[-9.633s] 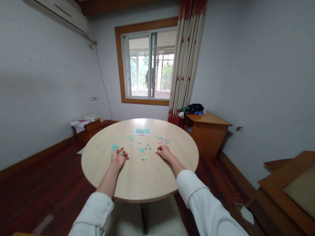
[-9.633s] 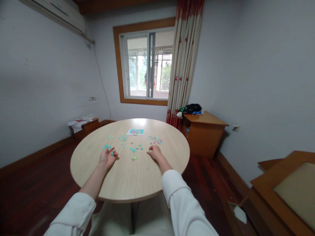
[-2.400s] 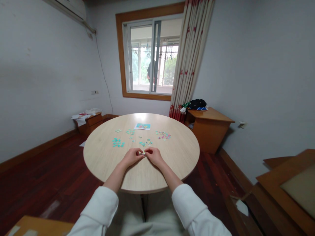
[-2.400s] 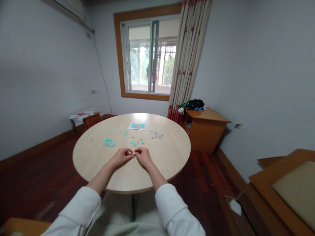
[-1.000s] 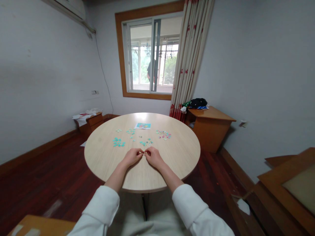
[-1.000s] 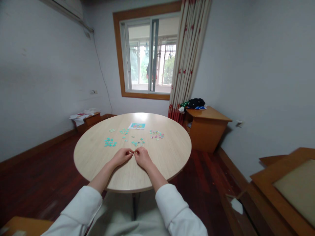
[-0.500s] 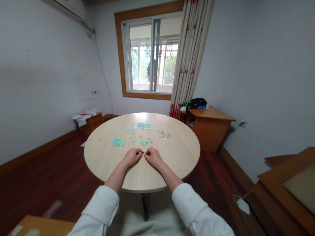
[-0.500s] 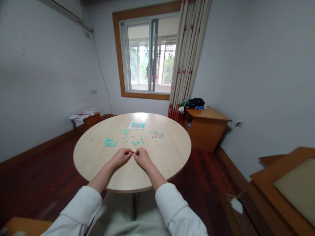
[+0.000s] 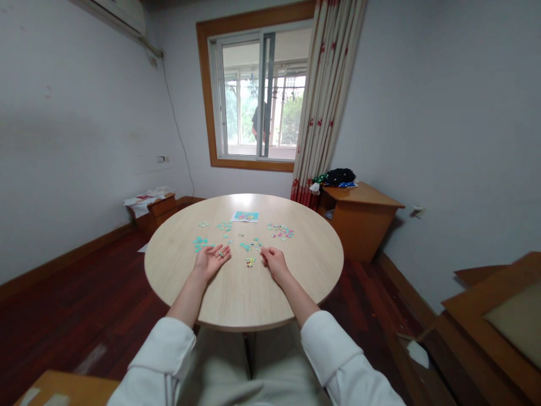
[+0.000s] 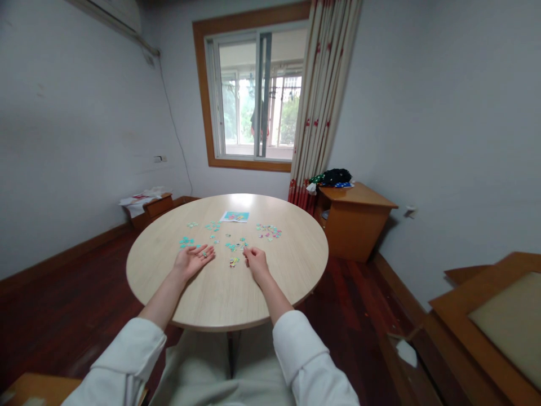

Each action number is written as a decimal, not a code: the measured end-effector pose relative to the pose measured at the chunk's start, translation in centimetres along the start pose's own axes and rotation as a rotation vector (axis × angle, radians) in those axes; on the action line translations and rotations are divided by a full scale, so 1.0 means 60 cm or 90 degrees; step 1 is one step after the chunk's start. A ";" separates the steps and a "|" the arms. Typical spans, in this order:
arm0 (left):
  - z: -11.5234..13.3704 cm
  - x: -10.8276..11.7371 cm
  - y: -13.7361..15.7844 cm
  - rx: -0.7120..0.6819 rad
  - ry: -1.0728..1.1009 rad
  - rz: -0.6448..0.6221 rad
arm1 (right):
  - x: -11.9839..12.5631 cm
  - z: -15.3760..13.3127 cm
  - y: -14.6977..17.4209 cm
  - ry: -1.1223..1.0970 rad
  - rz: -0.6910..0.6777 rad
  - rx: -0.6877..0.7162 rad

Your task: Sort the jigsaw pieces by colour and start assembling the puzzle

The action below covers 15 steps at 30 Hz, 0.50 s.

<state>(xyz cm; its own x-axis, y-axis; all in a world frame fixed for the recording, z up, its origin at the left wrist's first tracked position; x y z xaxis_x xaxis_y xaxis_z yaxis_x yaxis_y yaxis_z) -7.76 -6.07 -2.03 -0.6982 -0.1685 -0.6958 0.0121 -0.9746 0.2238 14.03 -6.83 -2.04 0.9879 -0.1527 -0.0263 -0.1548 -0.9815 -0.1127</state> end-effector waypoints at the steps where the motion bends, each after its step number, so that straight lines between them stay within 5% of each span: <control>1: 0.002 0.000 0.002 0.023 0.042 -0.011 | 0.002 0.002 -0.003 -0.009 0.000 -0.004; 10: 0.007 -0.019 0.016 0.035 0.131 -0.132 | 0.009 -0.012 0.004 0.031 0.013 0.038; 15: 0.010 -0.024 0.019 0.024 0.134 -0.151 | -0.033 -0.048 0.043 0.326 -0.078 0.245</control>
<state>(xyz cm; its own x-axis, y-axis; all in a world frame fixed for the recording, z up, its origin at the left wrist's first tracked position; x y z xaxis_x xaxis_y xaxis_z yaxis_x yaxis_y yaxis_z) -7.18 -6.85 -0.35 -0.5155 0.0318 -0.8563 -0.1620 -0.9849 0.0609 11.69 -9.37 0.58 0.8627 -0.1710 0.4760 0.0617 -0.8985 -0.4346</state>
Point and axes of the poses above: each hand's wrist, its own y-axis away from the middle knuckle, its own x-axis out of the back of the hand, z = x × y, the point moved 6 cm from there along -y, towards the middle knuckle, and after that the axes turned 6 degrees about -x, right-handed, at the moved point
